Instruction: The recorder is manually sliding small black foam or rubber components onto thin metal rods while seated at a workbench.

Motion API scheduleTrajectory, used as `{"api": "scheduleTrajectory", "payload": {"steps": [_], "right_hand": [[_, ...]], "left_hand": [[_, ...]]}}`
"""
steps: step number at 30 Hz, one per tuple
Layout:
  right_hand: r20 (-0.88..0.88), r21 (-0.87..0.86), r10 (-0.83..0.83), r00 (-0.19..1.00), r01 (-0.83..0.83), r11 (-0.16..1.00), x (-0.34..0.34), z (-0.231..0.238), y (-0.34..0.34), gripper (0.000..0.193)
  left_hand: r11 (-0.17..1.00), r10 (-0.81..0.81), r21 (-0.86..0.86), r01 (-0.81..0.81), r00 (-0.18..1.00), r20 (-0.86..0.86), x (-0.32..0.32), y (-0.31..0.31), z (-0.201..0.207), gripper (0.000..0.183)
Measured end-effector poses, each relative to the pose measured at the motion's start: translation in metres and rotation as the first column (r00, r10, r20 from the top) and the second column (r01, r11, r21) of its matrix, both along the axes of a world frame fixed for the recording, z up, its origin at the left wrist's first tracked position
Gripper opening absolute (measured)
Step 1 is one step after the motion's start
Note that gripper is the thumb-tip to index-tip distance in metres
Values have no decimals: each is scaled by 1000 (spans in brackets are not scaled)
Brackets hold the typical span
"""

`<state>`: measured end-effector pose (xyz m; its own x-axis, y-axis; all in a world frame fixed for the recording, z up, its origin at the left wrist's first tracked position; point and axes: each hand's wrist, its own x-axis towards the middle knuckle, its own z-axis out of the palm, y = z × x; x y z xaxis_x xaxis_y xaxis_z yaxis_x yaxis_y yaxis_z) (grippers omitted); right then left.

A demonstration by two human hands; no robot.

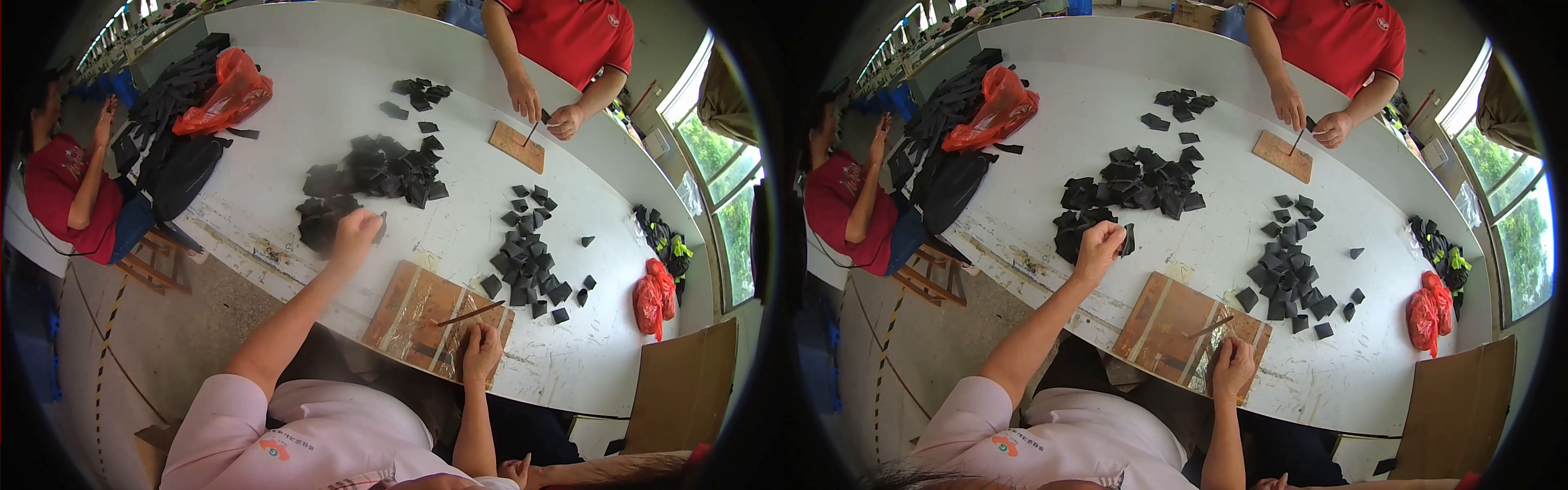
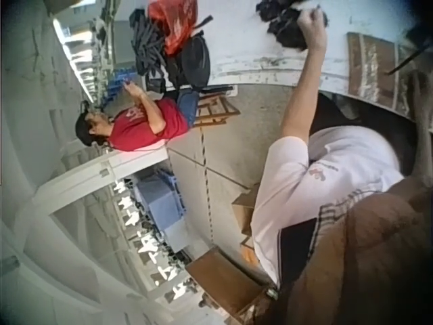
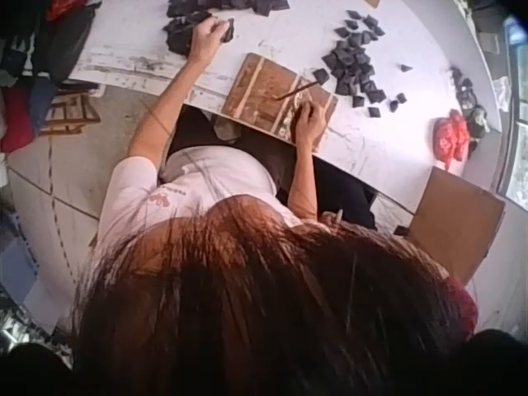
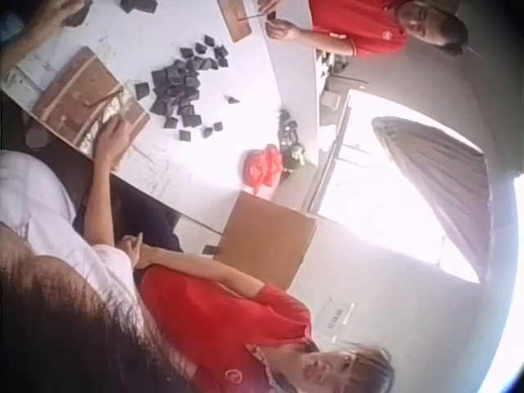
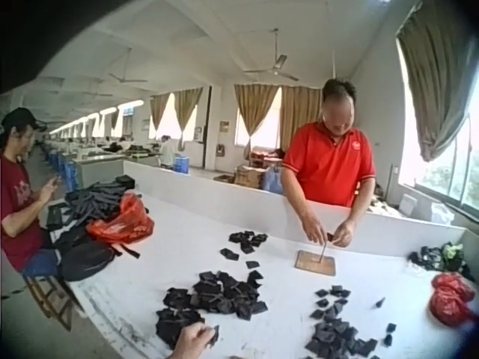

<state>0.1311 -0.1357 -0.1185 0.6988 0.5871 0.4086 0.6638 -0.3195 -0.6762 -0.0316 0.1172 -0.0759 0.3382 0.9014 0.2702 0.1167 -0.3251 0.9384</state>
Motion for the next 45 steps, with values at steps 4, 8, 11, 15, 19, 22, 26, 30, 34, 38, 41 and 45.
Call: {"api": "scheduleTrajectory", "payload": {"steps": [4, 8, 11, 15, 19, 22, 26, 30, 34, 38, 41, 45], "right_hand": [[-2, -4, 0, 1000, 0, 1000, 2, -1, 3, 7], [-141, 73, -3, 990, 14, 997, 3, 2, -2, 6], [-136, 6, -89, 987, 90, 996, -7, 3, -17, 7], [-80, 51, 48, 996, -44, 998, -32, 21, -39, 6], [-27, 71, 82, 996, -80, 994, -52, 37, -68, 7], [-24, 56, 74, 997, -73, 996, -64, 46, -88, 7], [-37, -25, 158, 987, -159, 987, -77, 49, -116, 8], [-99, -198, 137, 986, -155, 968, -93, 32, -153, 11], [-393, -325, -37, 919, -101, 940, -107, -15, -188, 23], [-654, -590, -566, 502, 131, 797, -136, -101, -307, 31], [-538, -644, -516, 667, 70, 762, -139, -111, -296, 29], [-451, -461, -381, 807, 155, 874, -105, -12, -168, 21]], "left_hand": [[695, -64, -598, 398, 863, 501, -6, -57, 28, 12], [617, -34, -640, 458, 828, 560, -3, -96, 36, 12], [612, -107, -622, 488, 830, 547, -1, -117, 24, 13], [603, -231, -596, 530, 831, 506, -12, -142, 11, 9], [549, -254, -598, 584, 798, 547, -20, -163, -3, 9], [488, -289, -608, 627, 773, 565, -17, -176, -8, 9], [435, -320, -641, 633, 774, 547, -12, -183, -8, 11], [424, -332, -628, 653, 757, 563, -11, -185, -12, 11], [450, -300, -654, 608, 793, 531, -22, -182, -9, 9], [405, -288, -683, 608, 794, 535, -15, -182, -2, 7], [470, -269, -674, 570, 820, 506, -4, -178, 21, 4], [540, -294, -589, 601, 791, 537, 7, -182, 40, 6]]}}
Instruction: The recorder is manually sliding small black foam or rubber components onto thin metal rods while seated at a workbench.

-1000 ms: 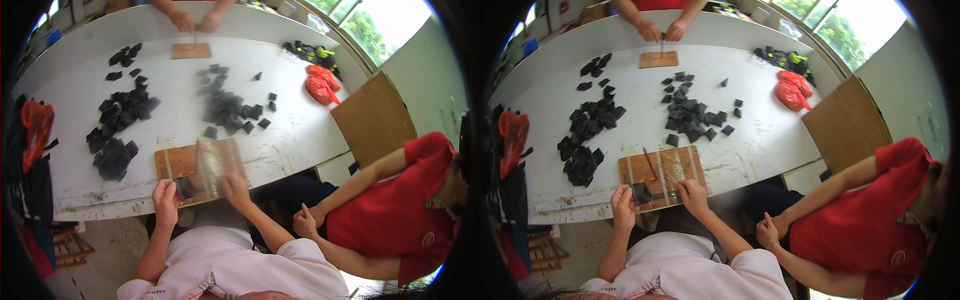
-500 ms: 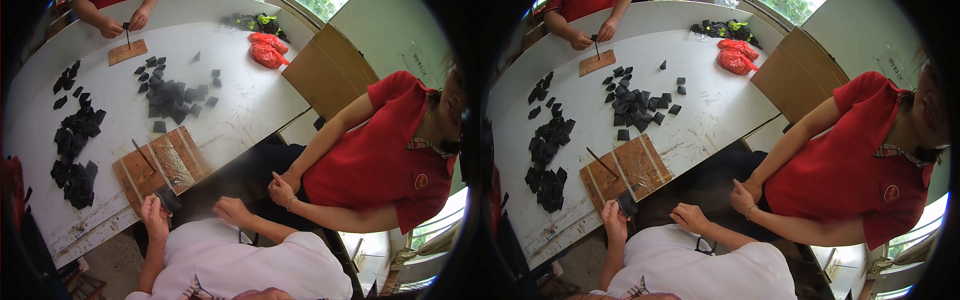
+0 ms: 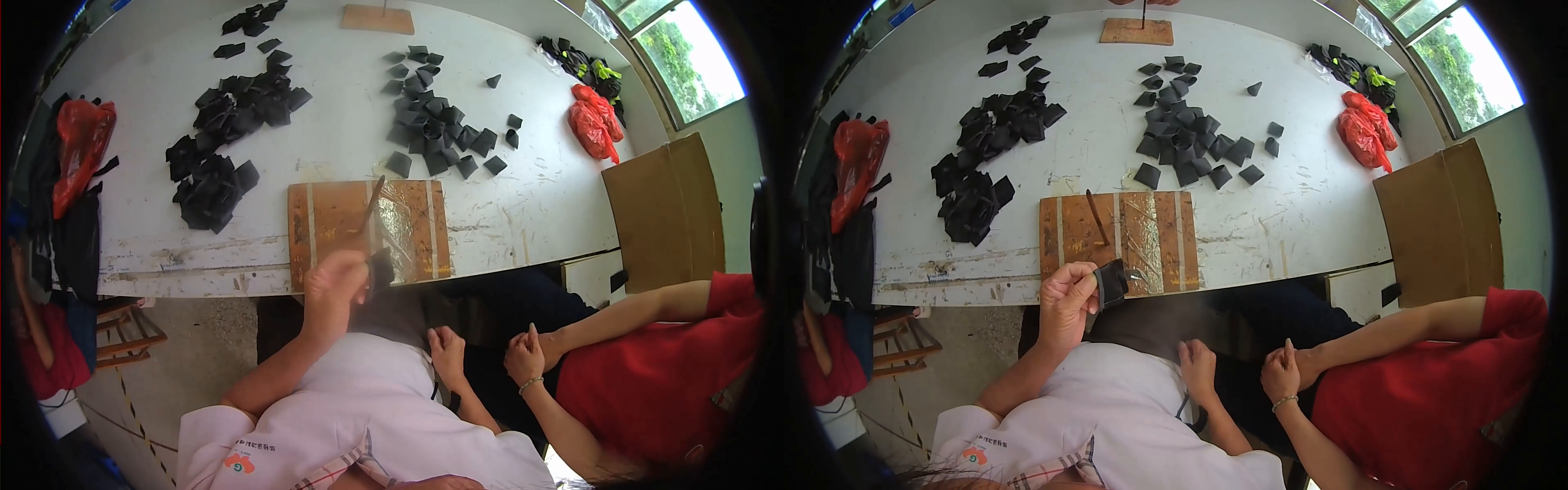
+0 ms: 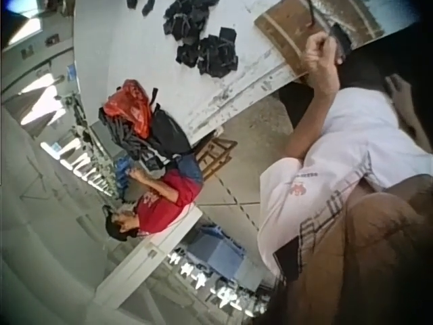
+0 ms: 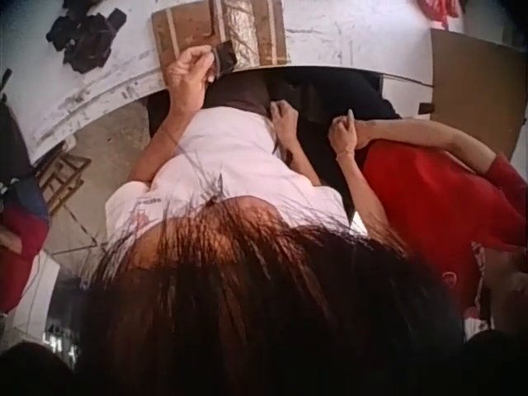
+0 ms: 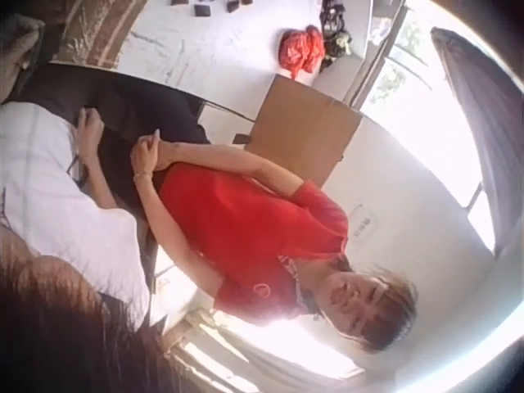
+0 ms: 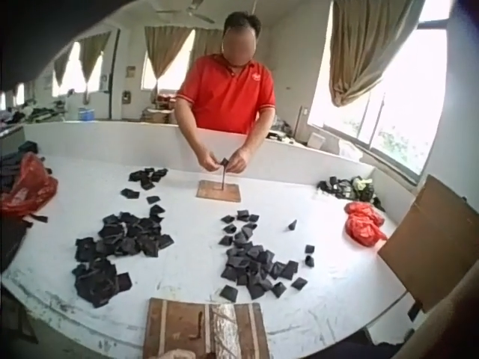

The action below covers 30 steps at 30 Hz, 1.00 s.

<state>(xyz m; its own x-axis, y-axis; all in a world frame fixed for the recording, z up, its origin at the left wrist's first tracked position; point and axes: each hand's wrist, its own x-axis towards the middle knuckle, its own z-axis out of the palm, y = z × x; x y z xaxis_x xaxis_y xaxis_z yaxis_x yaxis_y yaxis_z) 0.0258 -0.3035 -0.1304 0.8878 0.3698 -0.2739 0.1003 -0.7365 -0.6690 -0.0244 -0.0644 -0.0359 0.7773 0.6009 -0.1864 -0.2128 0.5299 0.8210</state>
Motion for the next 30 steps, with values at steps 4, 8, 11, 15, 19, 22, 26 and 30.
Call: {"api": "scheduleTrajectory", "payload": {"steps": [4, 8, 11, 15, 19, 22, 26, 30], "right_hand": [[213, 469, 145, 966, -232, 852, 20, 79, 88, 11], [163, 686, 143, 976, -216, 695, 24, 116, 132, 13], [228, 644, 175, 958, -283, 711, 28, 114, 136, 15], [398, 512, 209, 893, -405, 758, 28, 115, 140, 9], [596, 324, 229, 769, -492, 808, 31, 106, 147, 13], [647, 217, 217, 731, -449, 867, 30, 99, 152, 13], [585, 293, 151, 797, -382, 877, 33, 85, 149, 11], [526, 478, 107, 844, -397, 784, 31, 89, 147, 10]], "left_hand": [[977, 40, 212, -27, 998, -57, 1, -4, 3, 2], [943, 53, 332, -26, 996, -72, 4, -10, 6, 3], [923, 4, 385, 5, 1000, -24, 3, -9, -1, 5], [769, 110, 638, -44, 992, -65, 2, -11, -11, 6], [371, 355, 920, -125, 935, -16, 5, -9, -25, 8], [578, 385, 795, -182, 920, -70, 12, -9, -33, 14], [969, 68, -232, -90, 992, -103, 11, 5, -4, 23], [872, -172, -428, 237, 967, 186, 0, 20, 4, 26]]}}
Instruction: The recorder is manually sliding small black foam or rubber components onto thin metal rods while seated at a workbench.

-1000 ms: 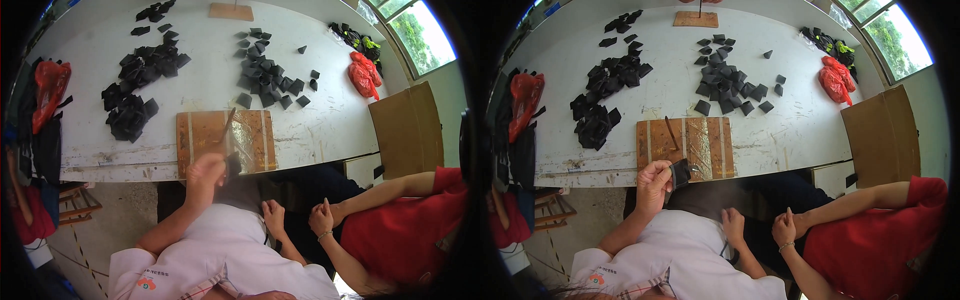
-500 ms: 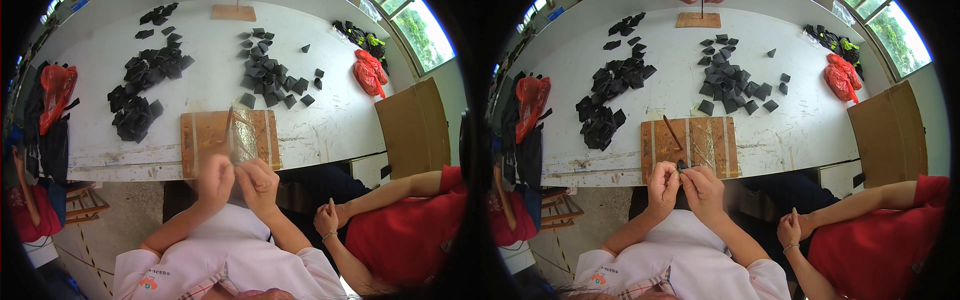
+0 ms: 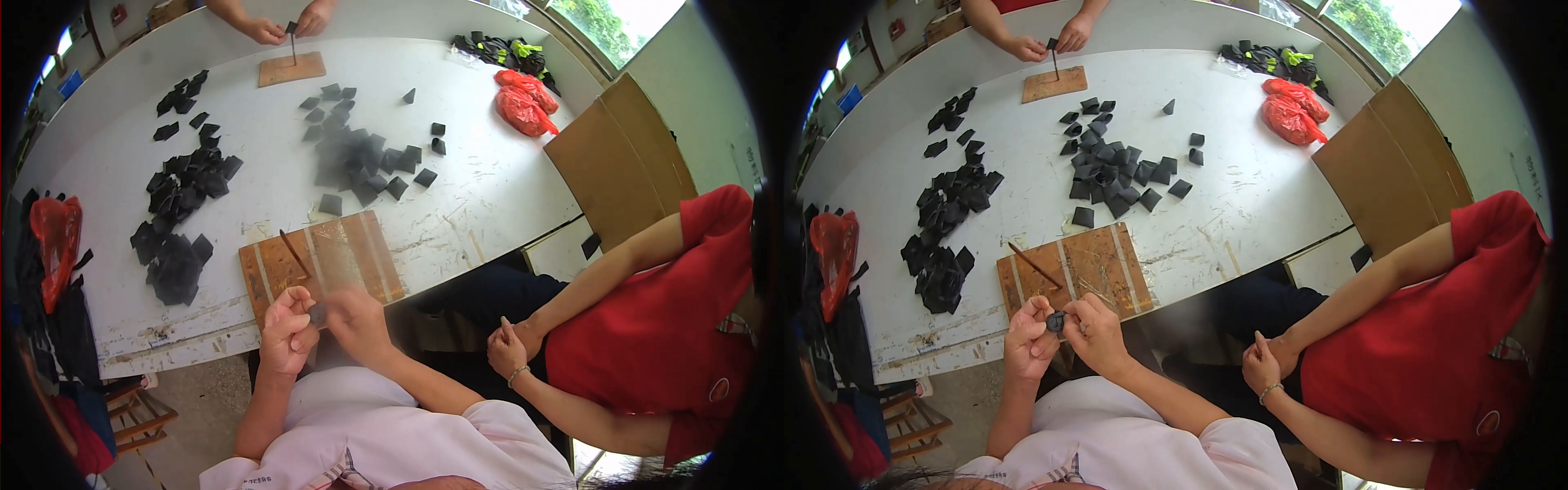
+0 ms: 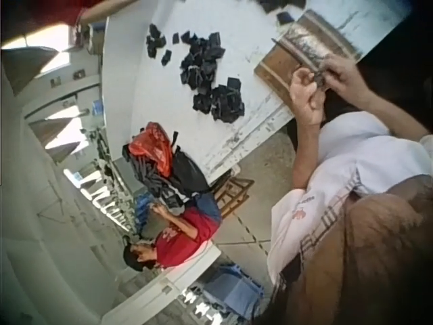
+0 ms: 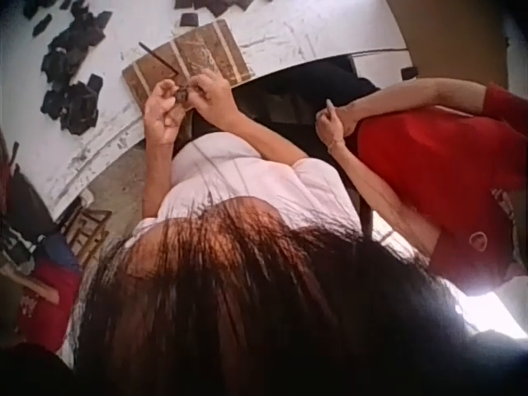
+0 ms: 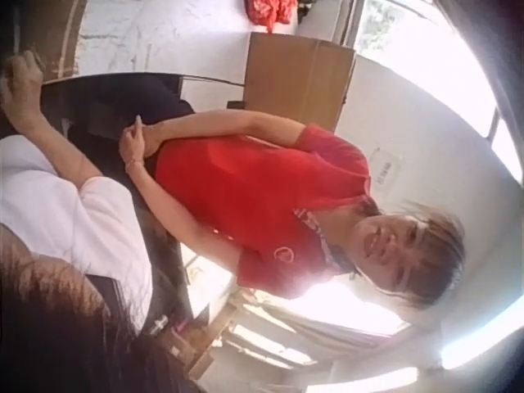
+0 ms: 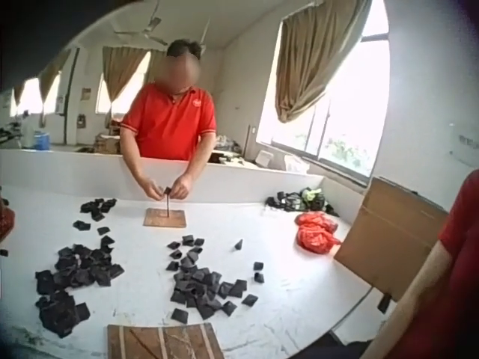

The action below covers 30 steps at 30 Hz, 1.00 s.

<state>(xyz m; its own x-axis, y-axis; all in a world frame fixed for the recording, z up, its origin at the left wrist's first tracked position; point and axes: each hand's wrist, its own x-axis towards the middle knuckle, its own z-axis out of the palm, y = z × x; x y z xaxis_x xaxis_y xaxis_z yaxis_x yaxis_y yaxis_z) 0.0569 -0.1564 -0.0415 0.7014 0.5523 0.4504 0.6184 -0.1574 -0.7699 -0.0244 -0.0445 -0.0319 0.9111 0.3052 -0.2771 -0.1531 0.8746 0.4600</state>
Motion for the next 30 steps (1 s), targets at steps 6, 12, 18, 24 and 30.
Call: {"api": "scheduleTrajectory", "payload": {"steps": [6, 12, 18, 24, 30], "right_hand": [[-883, 462, 465, -65, 54, 885, 13, 20, -14, 8], [-825, 559, 557, -96, 3, 829, 19, 11, -20, 13], [-878, 442, 469, 96, -211, 872, 18, -4, -26, 22], [-805, 586, 590, -66, -246, 772, 13, 9, -22, 24], [-758, 421, 531, 378, -338, 842, 36, 74, 7, 23]], "left_hand": [[848, 106, 530, 24, 971, -214, 2, -8, 8, 12], [598, 273, 795, -100, 958, -85, 9, -27, -4, 6], [968, 23, 251, 20, 985, -169, -2, -16, -6, 11], [941, -211, -216, 261, 950, 229, -12, -9, 7, 16], [992, -120, 7, 122, 956, 267, 11, 13, 49, 14]]}}
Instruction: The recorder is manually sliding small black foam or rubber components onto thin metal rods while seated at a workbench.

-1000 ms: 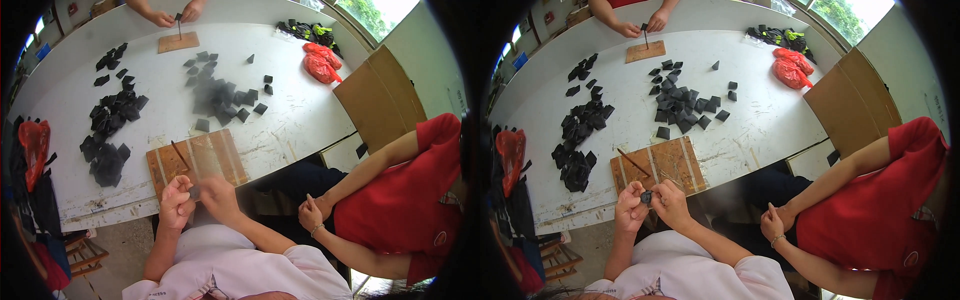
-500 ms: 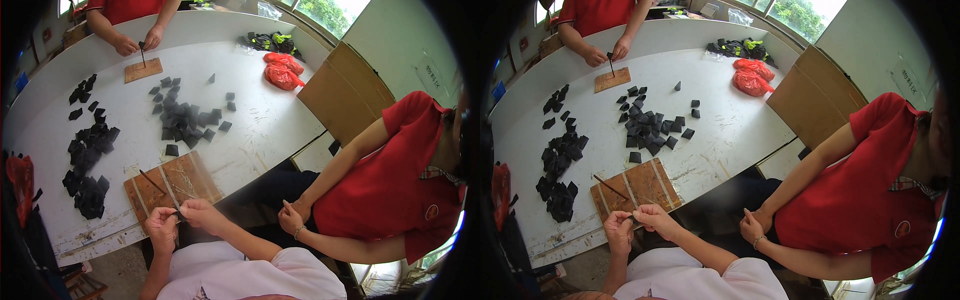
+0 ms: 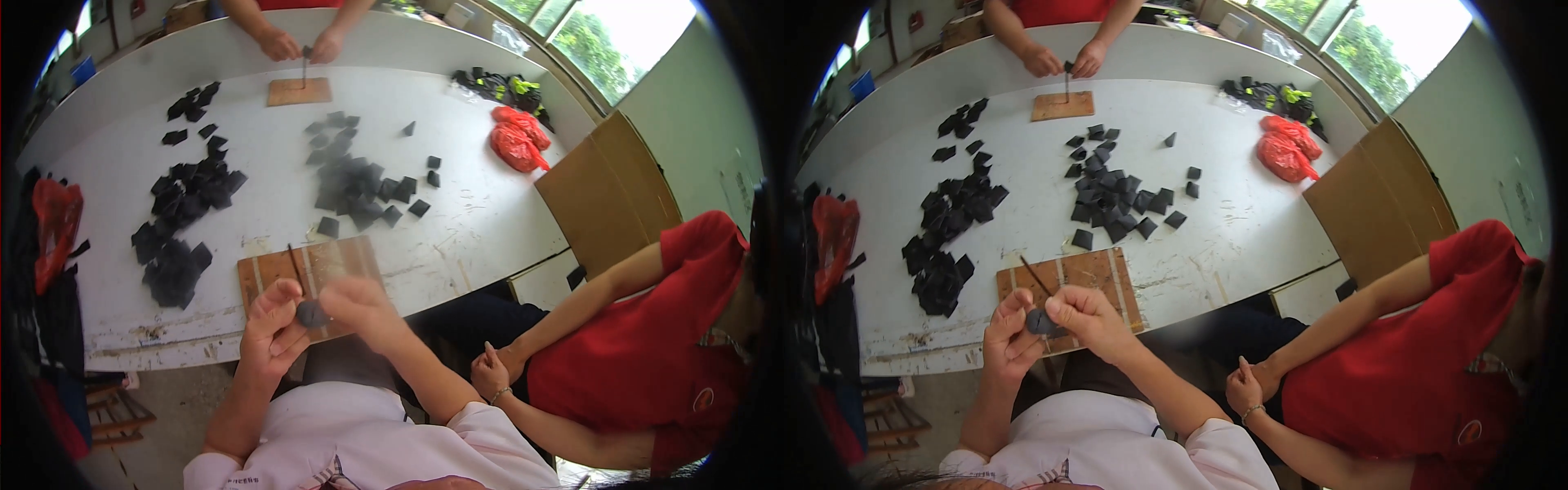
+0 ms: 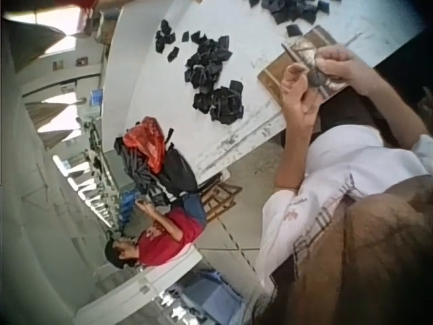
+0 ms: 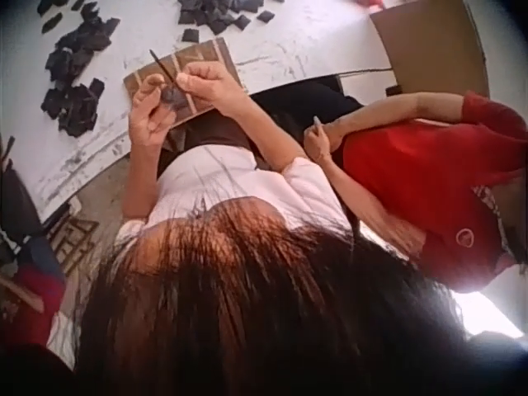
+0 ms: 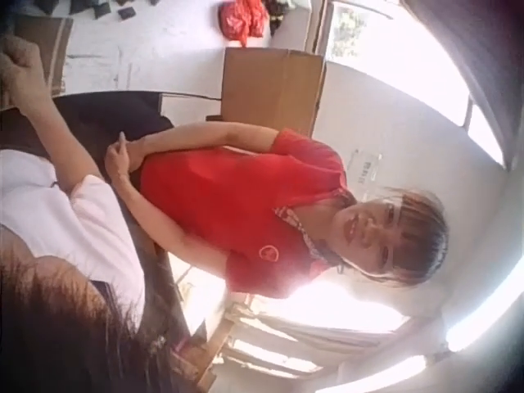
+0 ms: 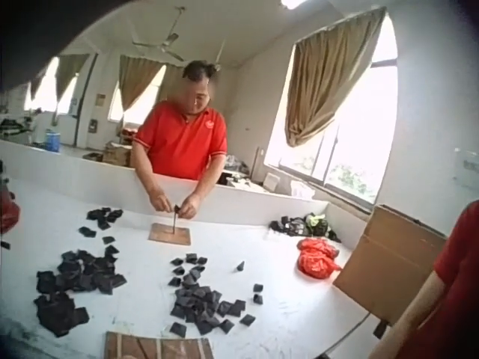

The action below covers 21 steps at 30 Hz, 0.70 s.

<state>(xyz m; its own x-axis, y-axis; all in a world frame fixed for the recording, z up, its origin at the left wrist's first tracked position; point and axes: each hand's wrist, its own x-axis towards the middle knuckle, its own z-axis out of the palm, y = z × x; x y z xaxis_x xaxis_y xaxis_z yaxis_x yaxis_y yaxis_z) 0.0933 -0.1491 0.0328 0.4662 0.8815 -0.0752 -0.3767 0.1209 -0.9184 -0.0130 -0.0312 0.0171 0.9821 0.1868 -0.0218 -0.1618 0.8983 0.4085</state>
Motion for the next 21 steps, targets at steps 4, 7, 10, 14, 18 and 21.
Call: {"api": "scheduleTrajectory", "payload": {"steps": [4, 7, 10, 14, 18, 21], "right_hand": [[46, 25, -44, 998, 43, 999, 20, 36, 27, 24], [6, 14, -10, 1000, 10, 1000, 33, 26, 45, 22], [-90, -21, 96, 991, -99, 995, 39, 10, 50, 23], [-130, 49, 91, 987, -86, 995, 29, -20, 48, 24], [-24, -8, 104, 994, -104, 995, 34, 8, 53, 25], [-58, -14, 117, 991, -118, 993, 37, 5, 57, 25]], "left_hand": [[994, 93, -53, -92, 996, 10, 22, 19, 30, 15], [968, 195, -139, -207, 976, -96, 30, 27, 22, 16], [974, 211, -48, -222, 962, -175, 28, 30, 9, 13], [979, 166, -79, -188, 961, -223, 22, 26, -11, 12], [924, 65, -357, -138, 976, -210, 27, 32, -2, 14], [924, 21, -373, -84, 985, -170, 26, 34, -9, 11]]}}
